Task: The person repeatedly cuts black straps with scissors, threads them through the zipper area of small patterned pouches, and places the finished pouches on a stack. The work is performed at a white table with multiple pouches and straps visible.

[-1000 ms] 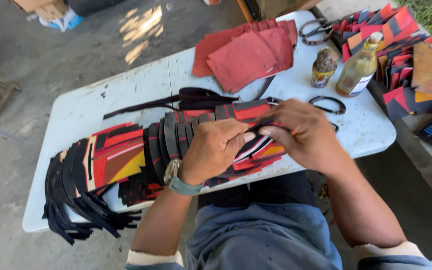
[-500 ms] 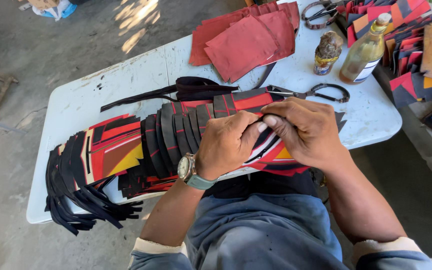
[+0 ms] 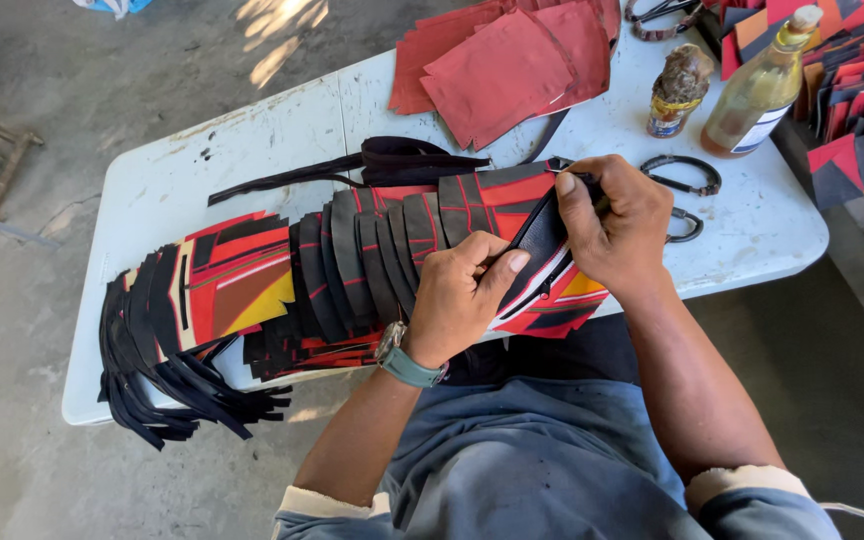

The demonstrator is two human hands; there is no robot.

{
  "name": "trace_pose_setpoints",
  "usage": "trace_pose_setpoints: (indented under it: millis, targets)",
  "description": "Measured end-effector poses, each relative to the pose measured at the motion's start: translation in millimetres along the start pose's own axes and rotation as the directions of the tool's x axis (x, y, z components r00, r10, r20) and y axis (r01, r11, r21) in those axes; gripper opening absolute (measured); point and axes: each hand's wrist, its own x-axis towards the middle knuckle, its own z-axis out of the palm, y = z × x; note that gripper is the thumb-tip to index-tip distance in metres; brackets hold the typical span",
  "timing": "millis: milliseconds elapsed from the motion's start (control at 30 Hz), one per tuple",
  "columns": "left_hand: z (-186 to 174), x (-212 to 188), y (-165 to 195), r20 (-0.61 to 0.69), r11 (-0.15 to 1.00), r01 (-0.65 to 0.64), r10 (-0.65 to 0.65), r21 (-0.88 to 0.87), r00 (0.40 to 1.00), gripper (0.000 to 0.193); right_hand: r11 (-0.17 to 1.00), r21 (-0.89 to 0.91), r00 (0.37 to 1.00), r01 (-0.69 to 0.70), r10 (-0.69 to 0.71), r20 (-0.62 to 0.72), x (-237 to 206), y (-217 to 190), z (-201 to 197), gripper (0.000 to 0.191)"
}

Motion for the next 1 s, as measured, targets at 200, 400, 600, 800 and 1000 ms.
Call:
trace_pose_setpoints:
  millis: [200,400,600,800,1000]
  targets:
    - [-15.4,-28.5,-6.9,0.098,0.998,0.055,-0.053,-0.02,0.994,0.022,0.996,0.021,0.995,-0.087,0.087,-0.047,11.6,21.4,-5.3,0.014]
    - [-39.5,-26.2,-14.5,0.212,0.994,-0.077,0.057,0.084,0.976,0.023,0.984,-0.085,0.987,0.158,-0.16,-0.019,33.7,5.2,-18.8,0.018]
    - [-52.1,44.7,-32.6,0.302,0.694,-0.329,0.166,0.64,0.939,0.035,0.836,-0.256,0.868,0.485,-0.497,0.022,54.2,-20.5,-43.1,0.004]
    - [-54.1,58.6,-73.5,0.35,0.839,-0.268,0.099,0.474,0.931,0.017,0.784,-0.256,0.825,0.565,-0.54,0.167,28.7,-26.6,-35.0,0.016]
    - [-58.5,54.9,-115.7,0.308,0.741,-0.256,0.07,0.62,0.949,0.013,0.871,0.215,0.628,0.442,-0.472,0.619,-39.1,-51.1,-11.2,0.026]
